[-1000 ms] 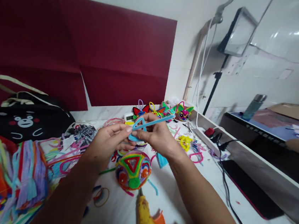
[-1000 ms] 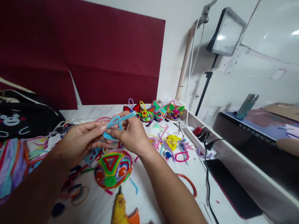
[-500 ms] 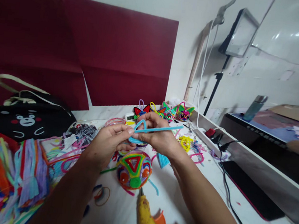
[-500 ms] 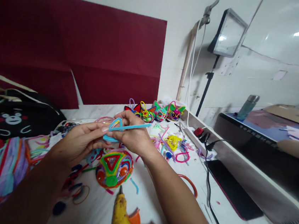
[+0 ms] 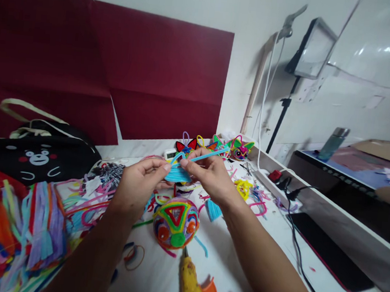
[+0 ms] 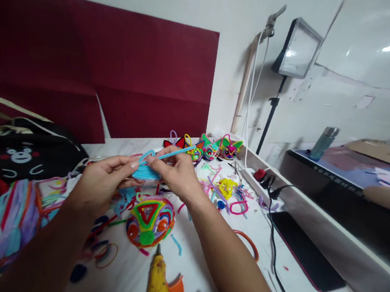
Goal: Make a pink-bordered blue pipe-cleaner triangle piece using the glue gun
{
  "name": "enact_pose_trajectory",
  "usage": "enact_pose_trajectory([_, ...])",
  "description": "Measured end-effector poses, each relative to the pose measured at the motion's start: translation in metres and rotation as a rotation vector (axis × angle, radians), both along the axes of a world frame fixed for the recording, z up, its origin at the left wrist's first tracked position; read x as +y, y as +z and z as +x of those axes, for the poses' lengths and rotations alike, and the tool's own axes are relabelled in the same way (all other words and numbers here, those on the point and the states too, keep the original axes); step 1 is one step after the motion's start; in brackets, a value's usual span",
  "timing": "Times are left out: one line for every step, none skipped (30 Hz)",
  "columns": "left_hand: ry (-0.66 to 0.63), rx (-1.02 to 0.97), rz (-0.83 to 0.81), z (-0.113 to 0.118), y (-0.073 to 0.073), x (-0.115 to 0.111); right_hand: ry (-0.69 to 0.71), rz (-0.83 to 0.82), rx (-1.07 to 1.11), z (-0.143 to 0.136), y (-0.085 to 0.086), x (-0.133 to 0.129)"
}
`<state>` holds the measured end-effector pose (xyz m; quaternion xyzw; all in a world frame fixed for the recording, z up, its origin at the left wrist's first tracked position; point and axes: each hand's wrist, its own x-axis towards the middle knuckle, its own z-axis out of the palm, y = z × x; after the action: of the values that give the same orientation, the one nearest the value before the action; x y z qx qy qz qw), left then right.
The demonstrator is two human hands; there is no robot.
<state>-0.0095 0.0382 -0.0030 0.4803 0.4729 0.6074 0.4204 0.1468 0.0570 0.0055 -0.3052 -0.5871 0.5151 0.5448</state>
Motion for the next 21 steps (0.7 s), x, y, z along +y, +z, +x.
enact_pose_trajectory([0.002,0.001,0.005,0.0002,-0.0001,0.0001,0.005,-0.005,0.014,-0.0001,-0.0004,0.0004])
enact_pose_trajectory([0.003,0.001,0.008,0.0004,0.0000,0.0001,0.014,-0.014,0.031,-0.0004,-0.0009,0.0009])
enact_pose_trajectory([0.004,-0.001,0.007,0.0006,0.0000,0.0002,0.020,-0.024,0.050,-0.0007,-0.0015,0.0014])
enact_pose_trajectory([0.004,-0.006,0.005,0.0009,0.0001,0.0004,0.020,-0.034,0.069,-0.0012,-0.0021,0.0018])
enact_pose_trajectory([0.006,-0.015,0.003,0.0011,0.0002,0.0005,0.015,-0.043,0.084,-0.0018,-0.0024,0.0020])
enact_pose_trajectory([0.005,-0.027,0.001,0.0013,0.0003,0.0008,0.003,-0.050,0.095,-0.0024,-0.0026,0.0022])
enact_pose_trajectory([0.005,-0.040,0.001,0.0014,0.0004,0.0010,-0.013,-0.055,0.104,-0.0030,-0.0025,0.0022])
enact_pose_trajectory([0.001,-0.054,0.000,0.0015,0.0003,0.0013,-0.028,-0.058,0.110,-0.0037,-0.0023,0.0022])
enact_pose_trajectory([-0.002,-0.065,-0.001,0.0014,0.0003,0.0015,-0.040,-0.061,0.115,-0.0044,-0.0020,0.0021])
enact_pose_trajectory([-0.004,-0.073,-0.004,0.0012,0.0002,0.0017,-0.047,-0.065,0.120,-0.0051,-0.0018,0.0021])
enact_pose_trajectory([-0.001,-0.079,-0.008,0.0009,0.0001,0.0018,-0.049,-0.071,0.127,-0.0057,-0.0017,0.0021])
enact_pose_trajectory([0.004,-0.083,-0.011,0.0006,0.0000,0.0018,-0.050,-0.078,0.136,-0.0063,-0.0017,0.0022])
enact_pose_trajectory([0.011,-0.086,-0.011,0.0004,0.0000,0.0017,-0.049,-0.088,0.148,-0.0068,-0.0018,0.0023])
enact_pose_trajectory([0.019,-0.091,-0.009,0.0004,0.0001,0.0016,-0.048,-0.099,0.161,-0.0073,-0.0021,0.0025])
enact_pose_trajectory([0.027,-0.097,-0.004,0.0004,0.0002,0.0015,-0.047,-0.110,0.172,-0.0077,-0.0024,0.0026])
enact_pose_trajectory([0.034,-0.104,0.001,0.0006,0.0003,0.0015,-0.045,-0.120,0.180,-0.0079,-0.0026,0.0027])
enact_pose_trajectory([0.043,-0.108,0.006,0.0010,0.0003,0.0015,-0.042,-0.127,0.182,-0.0080,-0.0028,0.0028])
enact_pose_trajectory([0.053,-0.110,0.010,0.0014,0.0002,0.0018,-0.037,-0.133,0.180,-0.0080,-0.0030,0.0029])
enact_pose_trajectory([0.067,-0.109,0.016,0.0017,-0.0002,0.0023,-0.031,-0.136,0.176,-0.0080,-0.0031,0.0029])
enact_pose_trajectory([0.085,-0.104,0.025,0.0020,-0.0007,0.0029,-0.026,-0.135,0.170,-0.0079,-0.0032,0.0031])
enact_pose_trajectory([0.108,-0.099,0.039,0.0022,-0.0015,0.0036,-0.026,-0.130,0.164,-0.0078,-0.0034,0.0034])
